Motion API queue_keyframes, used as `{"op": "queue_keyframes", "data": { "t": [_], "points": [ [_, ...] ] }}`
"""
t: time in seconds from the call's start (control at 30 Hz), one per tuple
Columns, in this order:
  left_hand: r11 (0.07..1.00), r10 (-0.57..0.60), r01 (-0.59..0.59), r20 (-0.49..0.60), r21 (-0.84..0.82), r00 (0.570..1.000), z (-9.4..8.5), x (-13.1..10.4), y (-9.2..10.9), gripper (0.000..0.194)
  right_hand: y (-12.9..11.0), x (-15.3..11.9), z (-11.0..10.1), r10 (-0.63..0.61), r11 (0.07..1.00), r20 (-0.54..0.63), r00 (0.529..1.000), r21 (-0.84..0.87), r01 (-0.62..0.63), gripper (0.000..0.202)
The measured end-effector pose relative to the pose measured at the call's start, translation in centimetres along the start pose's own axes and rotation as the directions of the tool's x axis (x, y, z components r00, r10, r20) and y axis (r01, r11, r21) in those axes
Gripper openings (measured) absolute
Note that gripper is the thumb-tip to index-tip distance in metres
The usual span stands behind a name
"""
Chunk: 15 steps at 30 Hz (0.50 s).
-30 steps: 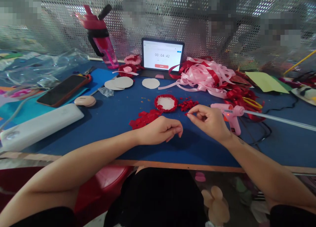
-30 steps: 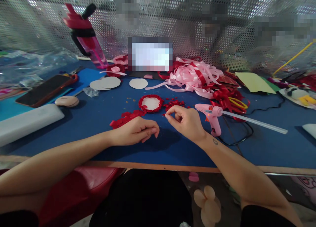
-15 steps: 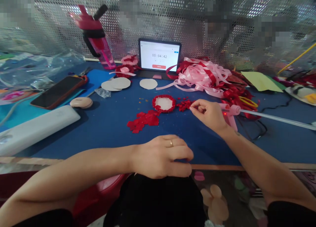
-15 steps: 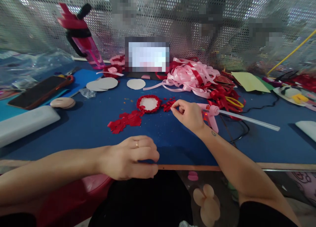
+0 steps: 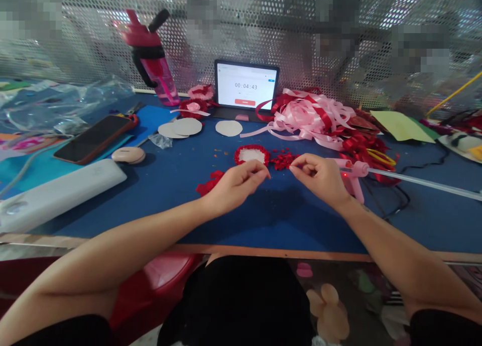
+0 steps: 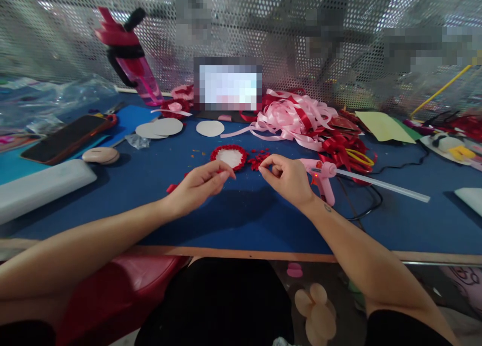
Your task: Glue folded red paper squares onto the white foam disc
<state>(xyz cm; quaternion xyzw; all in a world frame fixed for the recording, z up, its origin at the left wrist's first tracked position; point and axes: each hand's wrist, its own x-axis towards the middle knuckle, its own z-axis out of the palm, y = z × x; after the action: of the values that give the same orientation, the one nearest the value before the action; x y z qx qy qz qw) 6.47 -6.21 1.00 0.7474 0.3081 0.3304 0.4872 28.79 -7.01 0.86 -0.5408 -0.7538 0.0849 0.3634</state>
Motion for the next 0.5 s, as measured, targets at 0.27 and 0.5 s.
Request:
{"op": "queue_keyframes", "data": {
  "t": [0.27, 0.5],
  "points": [
    [0.989, -0.145, 0.143, 0.089, 0.031, 0.985, 0.3, 0.6, -0.1, 0.043, -1.6, -1.1, 0.1, -0.049, 0.996, 0.05, 0.998, 0.071, 0.045, 0.018],
    [0.986, -0.158, 0.163, 0.151, -0.02, 0.976, 1.3, 0.6, -0.7, 0.03, -2.2, -1.4, 0.5, -0.094, 0.989, 0.093, 0.991, 0.122, 0.082, 0.016]
  ]
}}
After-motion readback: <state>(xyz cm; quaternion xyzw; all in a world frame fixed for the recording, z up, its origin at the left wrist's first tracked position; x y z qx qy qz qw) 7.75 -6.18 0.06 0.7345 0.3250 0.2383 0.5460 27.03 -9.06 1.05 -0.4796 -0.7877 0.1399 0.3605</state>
